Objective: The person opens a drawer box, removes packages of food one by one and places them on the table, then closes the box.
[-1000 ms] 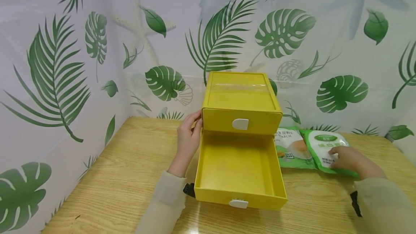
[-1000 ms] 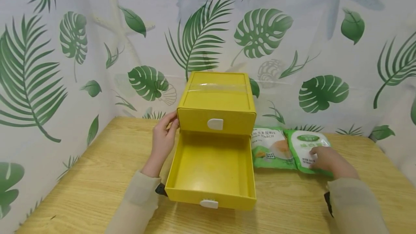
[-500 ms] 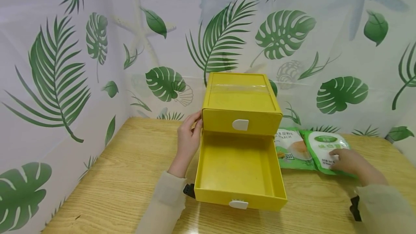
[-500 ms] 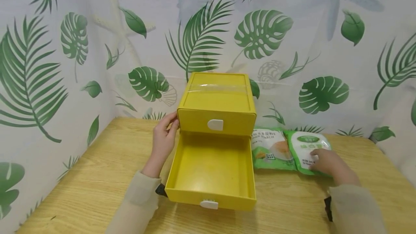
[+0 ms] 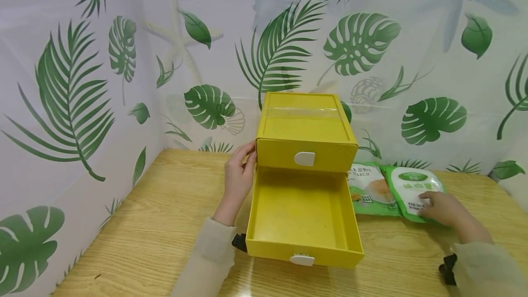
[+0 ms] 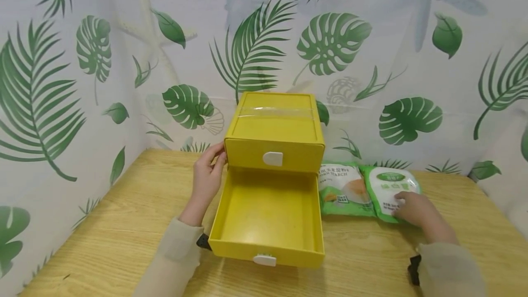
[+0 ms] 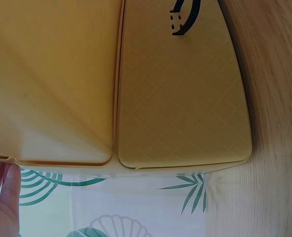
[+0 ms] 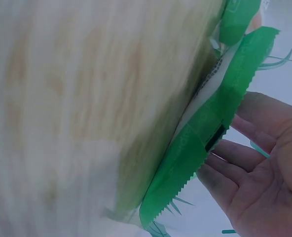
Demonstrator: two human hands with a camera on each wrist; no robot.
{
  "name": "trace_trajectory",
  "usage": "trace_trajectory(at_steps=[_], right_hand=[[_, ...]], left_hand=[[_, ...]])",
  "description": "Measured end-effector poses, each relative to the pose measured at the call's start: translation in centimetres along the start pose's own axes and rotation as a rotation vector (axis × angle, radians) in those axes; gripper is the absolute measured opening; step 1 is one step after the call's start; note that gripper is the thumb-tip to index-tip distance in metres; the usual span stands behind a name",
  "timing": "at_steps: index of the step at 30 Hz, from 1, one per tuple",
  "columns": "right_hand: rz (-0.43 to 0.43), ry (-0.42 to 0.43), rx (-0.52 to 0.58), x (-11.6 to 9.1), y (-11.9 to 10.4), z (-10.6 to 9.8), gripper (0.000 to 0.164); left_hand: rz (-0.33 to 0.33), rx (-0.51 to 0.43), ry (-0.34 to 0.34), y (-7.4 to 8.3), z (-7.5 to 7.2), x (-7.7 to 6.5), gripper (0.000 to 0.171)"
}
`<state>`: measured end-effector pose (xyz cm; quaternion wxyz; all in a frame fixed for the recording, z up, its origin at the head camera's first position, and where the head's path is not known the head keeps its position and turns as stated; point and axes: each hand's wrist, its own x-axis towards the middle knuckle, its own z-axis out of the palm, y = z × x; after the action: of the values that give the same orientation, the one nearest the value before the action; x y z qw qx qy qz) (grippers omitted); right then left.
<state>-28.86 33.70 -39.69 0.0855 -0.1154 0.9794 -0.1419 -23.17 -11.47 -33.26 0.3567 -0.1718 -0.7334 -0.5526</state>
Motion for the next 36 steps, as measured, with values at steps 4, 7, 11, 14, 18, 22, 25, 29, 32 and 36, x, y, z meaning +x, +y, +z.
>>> trace_trajectory(at_steps=[4, 7, 11, 14, 18, 22, 25, 29, 32, 36], right_hand=[[0.034, -0.004, 0.014, -0.1, -0.1, -0.1, 0.054], [0.046, -0.001, 0.032, -0.3, -0.1, 0.0, 0.055], [0.03, 0.034, 0.044, -0.8, 0.0, 0.2, 0.057], [0.028, 0.049, 0.057, -1.3, 0.1, 0.3, 0.06], [0.044, 0.048, 0.081, -1.7, -0.1, 0.3, 0.065], [0.048, 0.049, 0.087, -1.9, -0.3, 0.3, 0.066], [0.053, 0.041, 0.095, -2.0, -0.4, 0.3, 0.068], [0.072, 0.019, 0.14, -2.0, -0.6, 0.4, 0.074], [0.081, 0.008, 0.18, -2.0, -0.7, 0.5, 0.078], [0.067, 0.031, 0.193, -2.1, -0.7, 0.8, 0.077]], left_hand=[[-0.001, 0.002, -0.001, 0.0, 0.0, 0.0, 0.023], [-0.003, 0.005, 0.0, 0.0, 0.0, 0.0, 0.023], [-0.003, 0.007, -0.002, 0.1, 0.0, 0.0, 0.023], [-0.001, 0.004, -0.006, 0.2, 0.0, -0.1, 0.023], [0.002, 0.008, -0.001, 0.3, 0.0, -0.1, 0.023], [0.01, 0.017, 0.007, 0.1, 0.0, 0.0, 0.022], [0.008, 0.017, 0.005, -0.5, 0.1, 0.0, 0.023], [0.015, 0.009, 0.009, -2.4, 0.3, -0.1, 0.023], [0.022, 0.009, 0.007, -3.0, 0.3, -0.1, 0.024], [0.004, 0.019, 0.0, -1.2, 0.1, 0.0, 0.023]])
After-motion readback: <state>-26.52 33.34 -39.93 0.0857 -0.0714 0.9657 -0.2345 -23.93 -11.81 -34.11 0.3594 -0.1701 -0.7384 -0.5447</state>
